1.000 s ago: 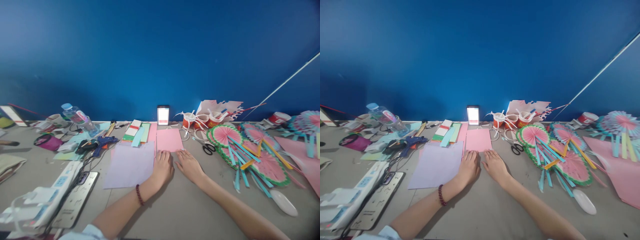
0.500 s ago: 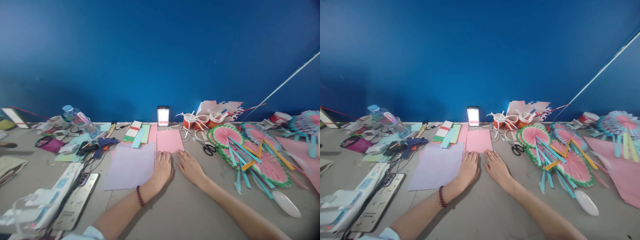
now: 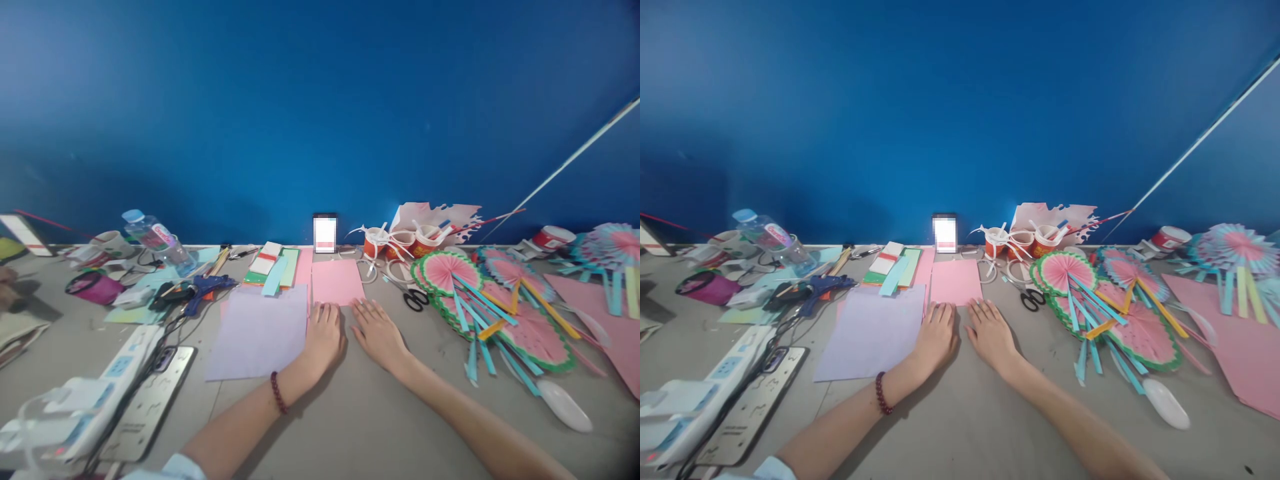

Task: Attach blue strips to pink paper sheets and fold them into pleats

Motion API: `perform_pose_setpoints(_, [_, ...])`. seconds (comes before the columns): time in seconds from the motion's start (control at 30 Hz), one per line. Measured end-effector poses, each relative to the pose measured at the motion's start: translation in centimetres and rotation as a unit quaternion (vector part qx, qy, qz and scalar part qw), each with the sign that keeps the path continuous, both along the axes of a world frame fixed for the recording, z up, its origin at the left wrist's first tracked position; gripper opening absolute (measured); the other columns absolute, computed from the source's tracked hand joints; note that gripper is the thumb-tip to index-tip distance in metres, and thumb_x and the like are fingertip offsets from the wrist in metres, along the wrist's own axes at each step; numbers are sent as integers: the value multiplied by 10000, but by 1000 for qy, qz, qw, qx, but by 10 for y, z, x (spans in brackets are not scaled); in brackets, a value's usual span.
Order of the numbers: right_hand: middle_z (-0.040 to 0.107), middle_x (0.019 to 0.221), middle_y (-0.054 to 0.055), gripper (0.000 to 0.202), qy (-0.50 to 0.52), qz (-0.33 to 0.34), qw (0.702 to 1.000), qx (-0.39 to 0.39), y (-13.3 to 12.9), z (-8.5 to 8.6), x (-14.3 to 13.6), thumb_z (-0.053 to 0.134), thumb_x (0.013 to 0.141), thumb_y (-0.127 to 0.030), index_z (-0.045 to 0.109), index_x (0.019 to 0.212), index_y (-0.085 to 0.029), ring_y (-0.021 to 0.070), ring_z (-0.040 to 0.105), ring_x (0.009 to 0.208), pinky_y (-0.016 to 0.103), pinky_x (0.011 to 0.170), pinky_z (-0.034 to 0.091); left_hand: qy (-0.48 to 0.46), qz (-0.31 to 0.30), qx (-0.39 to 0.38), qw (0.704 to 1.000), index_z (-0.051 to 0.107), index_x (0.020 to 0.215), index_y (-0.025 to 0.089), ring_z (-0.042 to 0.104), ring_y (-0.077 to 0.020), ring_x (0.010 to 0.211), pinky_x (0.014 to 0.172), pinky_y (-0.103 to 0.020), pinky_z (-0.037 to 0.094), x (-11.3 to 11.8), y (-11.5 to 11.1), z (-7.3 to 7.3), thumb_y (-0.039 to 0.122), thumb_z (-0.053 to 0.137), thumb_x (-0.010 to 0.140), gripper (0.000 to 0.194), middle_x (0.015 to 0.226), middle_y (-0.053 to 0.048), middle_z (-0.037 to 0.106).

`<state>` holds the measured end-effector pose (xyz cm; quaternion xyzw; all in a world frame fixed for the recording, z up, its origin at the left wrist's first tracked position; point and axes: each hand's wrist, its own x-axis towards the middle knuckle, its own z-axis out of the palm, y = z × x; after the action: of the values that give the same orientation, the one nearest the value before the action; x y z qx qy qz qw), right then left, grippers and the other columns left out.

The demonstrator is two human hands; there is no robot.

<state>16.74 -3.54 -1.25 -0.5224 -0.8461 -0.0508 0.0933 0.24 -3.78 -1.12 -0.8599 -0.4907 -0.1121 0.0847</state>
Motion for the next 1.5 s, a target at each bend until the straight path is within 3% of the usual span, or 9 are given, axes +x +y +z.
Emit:
perform_pose_setpoints(0.23, [466,1385,86,457,6,-1,1000,-27,2,1,0,365,926,-300,472,1331,-117,230,408,1288,436,1114,222,-1,14,-5,1000,494,1239,20,445,-302,1161,1077,-489,256,0,0,1,264,491,779,521,1218,-181,535])
perform_pose_setpoints(0.6, [453,1390,127,494,50,12,997,-55,4,0,5,421,893,-274,450,1336,-58,248,402,1294,407,1073,333,4,10,-3,1000,507,1227,67,437,-296,1170,1076,-494,240,-2,-1,-4,272,483,790,483,1223,-164,529])
perform_pose_setpoints(0.8, [564,1296,79,438,88,15,995,-38,13,1,15,396,883,-157,490,1311,-147,183,526,1184,355,1013,398,-9,-6,-15,1000,501,1224,81,455,-280,1138,1077,-484,257,-5,1,3,239,478,782,471,1195,-149,536])
perform_pose_setpoints(1.0, [574,1277,92,377,38,14,999,16,10,1,7,380,920,-197,552,1250,-134,199,530,1179,400,1050,320,-26,13,8,1000,483,1240,64,467,-280,1130,1054,-469,309,-3,1,1,213,455,788,476,1160,-151,551])
perform_pose_setpoints(1.17, [574,1277,94,376,3,18,999,40,7,-1,5,382,931,-227,551,1256,-144,204,533,1173,415,1079,257,4,15,8,1000,484,1256,48,439,-290,1164,1089,-474,259,0,-2,0,240,452,801,495,1198,-156,538])
perform_pose_setpoints(1.5, [586,1265,101,374,-14,2,1000,28,4,6,-4,401,929,-265,561,1247,-153,233,525,1175,430,1058,273,-11,40,-10,999,484,1250,80,418,-291,1173,1108,-507,212,2,-8,4,229,491,779,495,1237,-145,500])
